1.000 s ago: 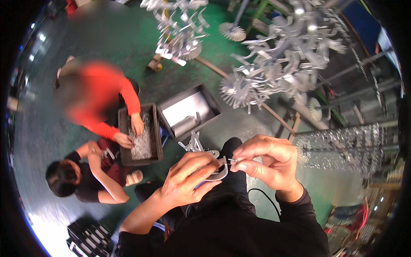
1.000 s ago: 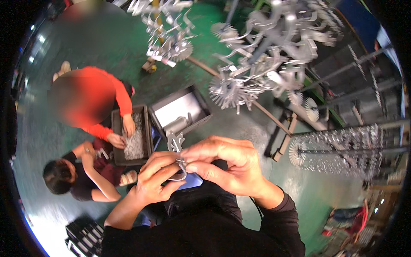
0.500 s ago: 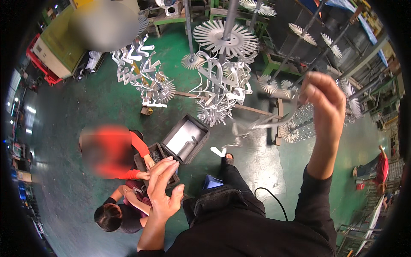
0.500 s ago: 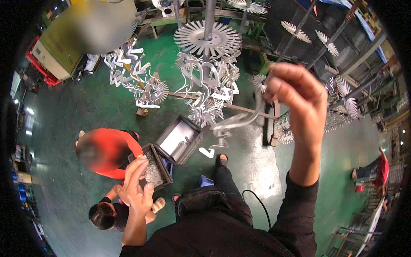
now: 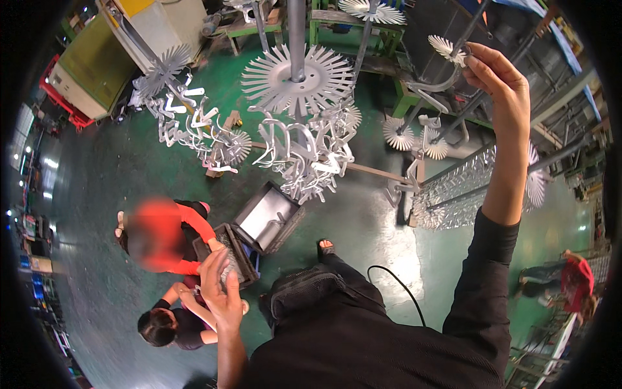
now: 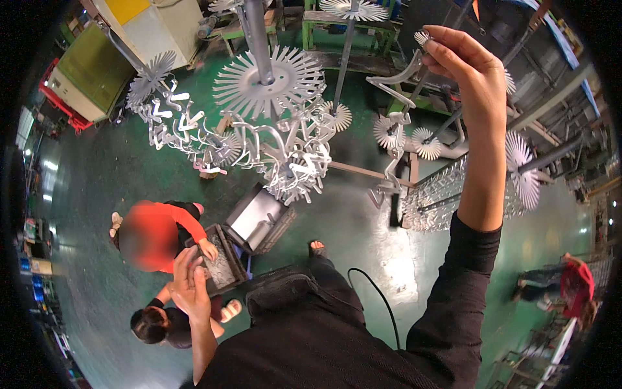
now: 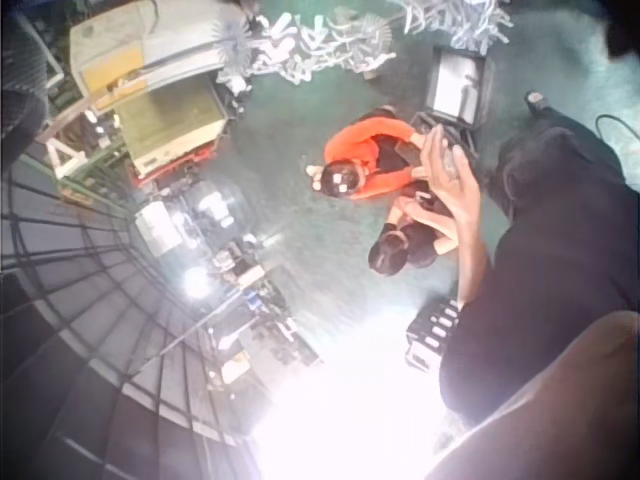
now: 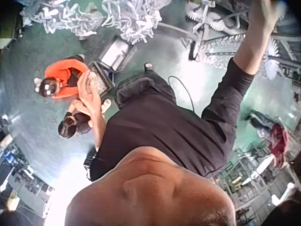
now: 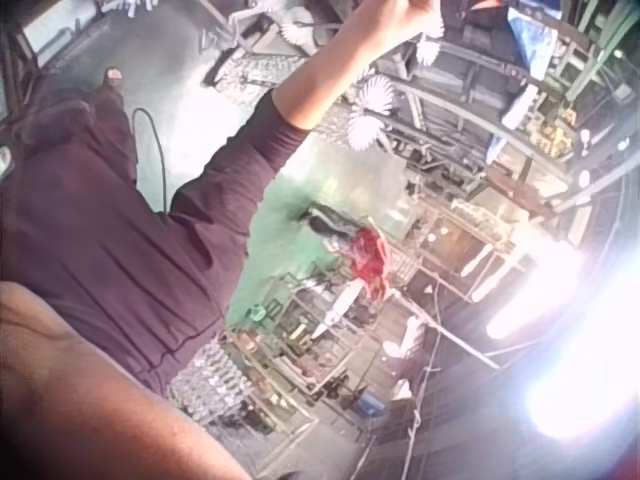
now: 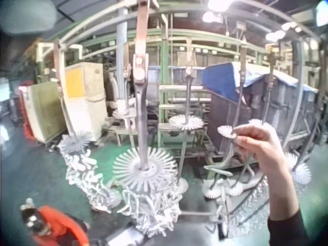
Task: The person picks up several curved metal hooks from a bin, organizes them in their hand, and hangs them individually onto a circular metal rack structure.
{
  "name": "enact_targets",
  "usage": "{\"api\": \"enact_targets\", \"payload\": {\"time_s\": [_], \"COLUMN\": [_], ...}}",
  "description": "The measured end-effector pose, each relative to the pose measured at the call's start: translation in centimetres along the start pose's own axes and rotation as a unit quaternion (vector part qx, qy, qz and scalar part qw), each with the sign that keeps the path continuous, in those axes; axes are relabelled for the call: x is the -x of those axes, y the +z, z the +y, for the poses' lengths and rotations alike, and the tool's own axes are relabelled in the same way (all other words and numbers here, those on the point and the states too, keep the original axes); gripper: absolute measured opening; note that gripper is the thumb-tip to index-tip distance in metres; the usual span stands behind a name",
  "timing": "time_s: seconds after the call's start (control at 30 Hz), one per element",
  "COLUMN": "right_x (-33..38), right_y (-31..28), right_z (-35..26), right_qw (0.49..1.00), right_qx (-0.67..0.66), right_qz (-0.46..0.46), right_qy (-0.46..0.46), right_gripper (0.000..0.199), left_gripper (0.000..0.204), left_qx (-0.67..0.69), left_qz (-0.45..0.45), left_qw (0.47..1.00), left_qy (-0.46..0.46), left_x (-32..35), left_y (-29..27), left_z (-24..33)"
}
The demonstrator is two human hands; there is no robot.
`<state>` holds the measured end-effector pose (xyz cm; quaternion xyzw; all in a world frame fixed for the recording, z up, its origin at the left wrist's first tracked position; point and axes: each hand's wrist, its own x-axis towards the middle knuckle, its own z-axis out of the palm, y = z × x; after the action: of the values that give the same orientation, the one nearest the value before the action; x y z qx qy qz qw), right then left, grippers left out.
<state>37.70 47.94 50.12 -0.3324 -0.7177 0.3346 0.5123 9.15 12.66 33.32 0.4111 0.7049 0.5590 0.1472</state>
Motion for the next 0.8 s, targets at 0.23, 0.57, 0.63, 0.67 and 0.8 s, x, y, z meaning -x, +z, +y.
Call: {"api": "enact_targets", "payload": {"time_s": [0.23,0.57,0.63,0.67,0.8], "right_x": [-8.1,-17.4,-18.4,-18.9,-20.6], "right_y": [1.4,8.9,11.1,12.4,16.7], "right_z": [6.5,15.5,16.6,17.2,18.8], "right_qw": [0.997,0.988,0.984,0.983,0.976], "right_qx": [-0.072,-0.15,-0.17,-0.178,-0.208], "right_qz": [-0.02,-0.01,-0.025,-0.034,-0.06], "right_qy": [-0.014,-0.033,-0.041,-0.04,-0.028], "right_gripper": [0.024,0.023,0.023,0.023,0.02], "left_gripper": [0.03,0.028,0.028,0.027,0.027], "left_qx": [-0.059,-0.131,-0.138,-0.14,-0.152], "left_qz": [0.042,0.106,0.127,0.133,0.14], "left_qw": [0.997,0.985,0.98,0.979,0.975], "left_qy": [-0.023,-0.05,-0.06,-0.066,-0.08], "left_x": [0.5,0.7,1.2,1.6,1.4], "left_y": [3.1,3.8,4.2,4.3,5.3], "left_z": [1.5,1.4,1.2,0.9,1.1]}}
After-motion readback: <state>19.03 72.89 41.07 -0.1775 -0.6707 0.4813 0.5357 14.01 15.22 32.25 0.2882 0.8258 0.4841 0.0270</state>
